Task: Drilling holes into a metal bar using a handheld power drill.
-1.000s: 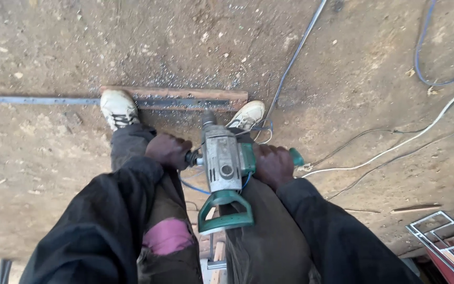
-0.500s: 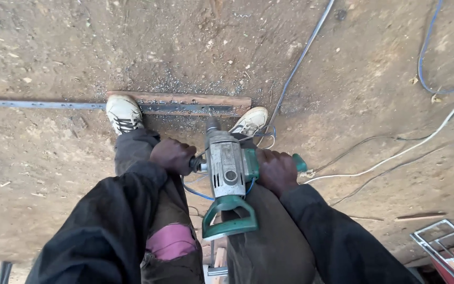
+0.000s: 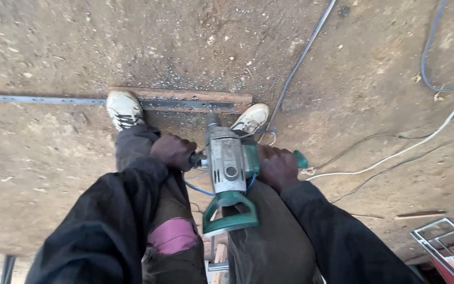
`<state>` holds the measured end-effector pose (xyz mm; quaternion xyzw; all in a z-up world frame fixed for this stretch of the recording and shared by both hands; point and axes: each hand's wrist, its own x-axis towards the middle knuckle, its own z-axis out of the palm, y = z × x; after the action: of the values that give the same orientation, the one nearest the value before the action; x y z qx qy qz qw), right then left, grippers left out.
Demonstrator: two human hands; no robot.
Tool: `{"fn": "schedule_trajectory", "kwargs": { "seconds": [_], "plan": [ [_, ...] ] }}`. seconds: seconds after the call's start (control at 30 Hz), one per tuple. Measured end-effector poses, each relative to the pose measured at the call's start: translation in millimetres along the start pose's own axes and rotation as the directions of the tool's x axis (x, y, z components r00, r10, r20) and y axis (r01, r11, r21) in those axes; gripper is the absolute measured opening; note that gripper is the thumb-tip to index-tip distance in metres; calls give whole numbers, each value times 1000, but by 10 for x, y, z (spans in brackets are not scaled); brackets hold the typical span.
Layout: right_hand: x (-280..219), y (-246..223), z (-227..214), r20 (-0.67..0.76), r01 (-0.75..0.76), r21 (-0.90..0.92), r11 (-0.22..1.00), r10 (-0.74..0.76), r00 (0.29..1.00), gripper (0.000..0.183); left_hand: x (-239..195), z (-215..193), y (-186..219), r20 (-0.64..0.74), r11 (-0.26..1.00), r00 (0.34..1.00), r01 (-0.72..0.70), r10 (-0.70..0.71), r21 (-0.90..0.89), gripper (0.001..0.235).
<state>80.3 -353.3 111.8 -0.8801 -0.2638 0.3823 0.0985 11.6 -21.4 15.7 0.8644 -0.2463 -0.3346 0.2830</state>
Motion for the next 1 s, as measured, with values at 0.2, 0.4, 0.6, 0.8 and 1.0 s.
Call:
{"fn": "schedule_trajectory", "kwargs": {
  "seconds": [0.2, 0.4, 0.6, 0.8, 1.0],
  "plan": [
    [-15, 59, 82, -17, 5, -3, 1000, -5, 1000, 24, 31, 62, -20, 11, 996, 999, 40, -39, -75, 23],
    [-11, 117, 173, 26, 14, -6, 1000, -14, 1000, 25, 60, 150, -5, -8, 1000, 1000, 13, -13, -18, 21],
    [-27, 89, 184, -135, 25, -90, 996, -37, 990, 15, 42, 90, 34, 5, 1000, 1000, 27, -27, 1, 21],
    [-58, 106, 240, -139, 20, -71, 997, -30, 990, 15, 34, 200, -4, 25, 999, 999, 39, -39, -13, 27],
    [-92, 135, 176, -55, 19, -60, 998, -22, 998, 16, 68, 163, 44, -19, 997, 1000, 16, -15, 73, 22]
  ]
}}
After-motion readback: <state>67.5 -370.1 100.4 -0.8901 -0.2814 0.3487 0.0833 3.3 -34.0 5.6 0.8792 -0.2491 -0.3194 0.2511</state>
